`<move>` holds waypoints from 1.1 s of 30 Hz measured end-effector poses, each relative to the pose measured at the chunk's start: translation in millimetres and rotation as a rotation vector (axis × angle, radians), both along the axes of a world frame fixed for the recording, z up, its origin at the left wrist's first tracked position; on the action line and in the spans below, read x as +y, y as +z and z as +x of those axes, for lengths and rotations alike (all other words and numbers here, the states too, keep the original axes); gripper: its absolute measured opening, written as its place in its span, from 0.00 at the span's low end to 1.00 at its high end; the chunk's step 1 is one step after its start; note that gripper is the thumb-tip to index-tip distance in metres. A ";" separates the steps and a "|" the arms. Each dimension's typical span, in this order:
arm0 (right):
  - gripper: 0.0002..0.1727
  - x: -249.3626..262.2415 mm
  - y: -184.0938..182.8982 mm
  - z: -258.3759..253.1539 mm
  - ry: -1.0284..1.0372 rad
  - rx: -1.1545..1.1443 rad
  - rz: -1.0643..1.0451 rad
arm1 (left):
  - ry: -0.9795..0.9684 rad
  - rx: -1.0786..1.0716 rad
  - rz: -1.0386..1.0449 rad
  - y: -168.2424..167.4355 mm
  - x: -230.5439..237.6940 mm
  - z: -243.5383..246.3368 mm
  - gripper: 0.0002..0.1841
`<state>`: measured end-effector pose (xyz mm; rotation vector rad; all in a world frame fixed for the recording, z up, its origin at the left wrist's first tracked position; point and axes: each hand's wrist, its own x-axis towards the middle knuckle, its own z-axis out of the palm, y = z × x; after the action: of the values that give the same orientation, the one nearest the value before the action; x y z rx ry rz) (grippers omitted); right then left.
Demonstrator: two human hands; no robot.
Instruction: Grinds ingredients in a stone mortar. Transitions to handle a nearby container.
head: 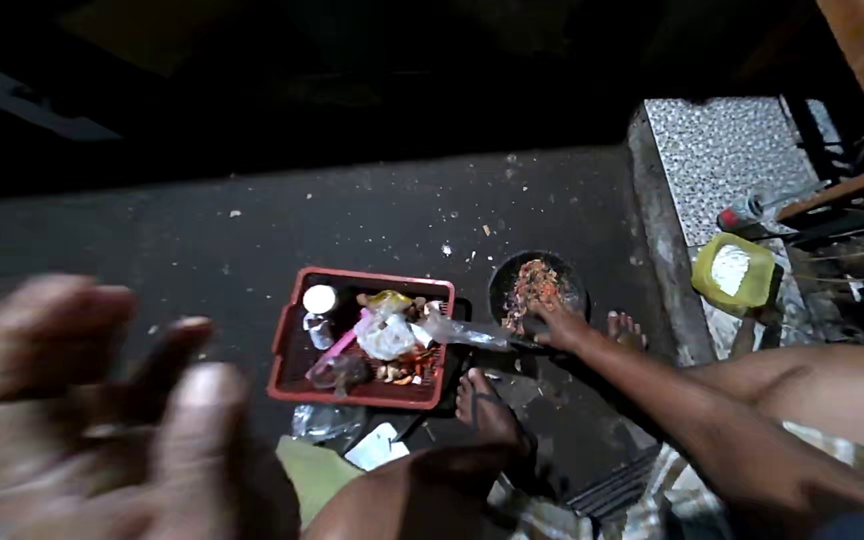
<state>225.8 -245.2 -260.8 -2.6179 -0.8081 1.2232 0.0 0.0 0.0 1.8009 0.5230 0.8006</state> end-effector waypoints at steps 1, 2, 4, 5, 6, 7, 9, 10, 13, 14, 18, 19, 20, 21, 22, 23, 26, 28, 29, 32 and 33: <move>0.44 -0.5 -17.8 -7.9 0.013 0.008 -0.052 | -0.079 0.060 0.108 -7.5 -1.0 8.7 0.28; 0.45 0.1 -28.7 -14.4 0.031 0.010 -0.081 | -0.136 0.119 0.191 -14.4 -4.5 17.1 0.25; 0.44 5.6 -36.8 -19.6 0.065 -0.023 -0.102 | -0.205 0.282 0.325 -25.2 -18.7 33.5 0.23; 0.43 9.4 -37.7 -18.2 0.085 -0.034 -0.114 | -0.251 0.378 0.409 -32.6 -24.6 40.0 0.23; 0.43 12.1 -37.0 -15.4 0.096 -0.028 -0.133 | -0.345 0.493 0.475 -37.5 -30.7 44.5 0.22; 0.43 12.6 -35.6 -12.0 0.096 -0.009 -0.150 | -0.486 0.620 0.497 -40.1 -37.1 45.4 0.22; 0.42 10.1 -32.2 -0.3 -0.019 0.075 -0.105 | -0.791 0.811 0.432 -44.4 -47.1 39.6 0.25; 0.41 9.2 -31.3 10.2 -0.162 0.138 -0.019 | -0.911 0.902 0.357 -44.8 -50.0 37.7 0.26; 0.37 20.7 -25.6 47.3 -0.594 0.260 0.272 | -1.019 1.004 0.247 -46.5 -51.7 33.7 0.28; 0.37 28.7 -22.8 57.9 -0.636 0.216 0.298 | -0.987 0.974 0.263 -48.1 -51.1 31.0 0.27; 0.39 68.9 -29.0 79.2 -0.504 -0.019 0.194 | -0.823 0.897 0.353 -54.5 -43.4 21.2 0.27; 0.38 75.1 -34.3 71.5 -0.398 -0.070 0.123 | -0.812 0.910 0.356 -53.9 -40.5 19.8 0.27; 0.37 74.9 -39.8 56.2 -0.283 -0.117 0.066 | -0.818 0.923 0.341 -52.7 -38.6 18.4 0.27; 0.36 68.7 -42.9 37.1 -0.168 -0.131 0.013 | -0.830 0.927 0.317 -51.4 -37.2 17.5 0.27; 0.35 58.4 -45.1 19.1 -0.052 -0.130 -0.024 | -0.836 0.919 0.297 -50.8 -35.9 17.0 0.27; 0.34 47.7 -45.7 7.0 0.049 -0.115 -0.051 | -0.833 0.910 0.291 -50.7 -34.0 17.3 0.27; 0.31 40.6 -39.9 13.2 0.154 -0.108 -0.063 | -0.813 0.898 0.304 -52.2 -31.0 13.5 0.27; 0.32 57.5 -44.5 31.1 0.038 -0.173 -0.084 | -0.802 0.886 0.323 -55.1 -32.5 9.8 0.28; 0.33 71.7 -43.1 39.9 -0.038 -0.172 -0.094 | -0.793 0.876 0.333 -56.1 -32.7 9.6 0.28; 0.32 98.3 -30.1 28.8 -0.075 -0.082 -0.062 | -0.781 0.833 0.343 -56.7 -32.8 5.4 0.28; 0.30 98.9 -26.7 13.6 0.017 -0.071 -0.069 | -0.793 0.840 0.327 -54.9 -31.5 4.9 0.28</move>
<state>239.3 -146.3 -287.6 -2.7294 -0.8154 1.1891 4.9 -31.5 -54.9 2.3649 0.1417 -0.4732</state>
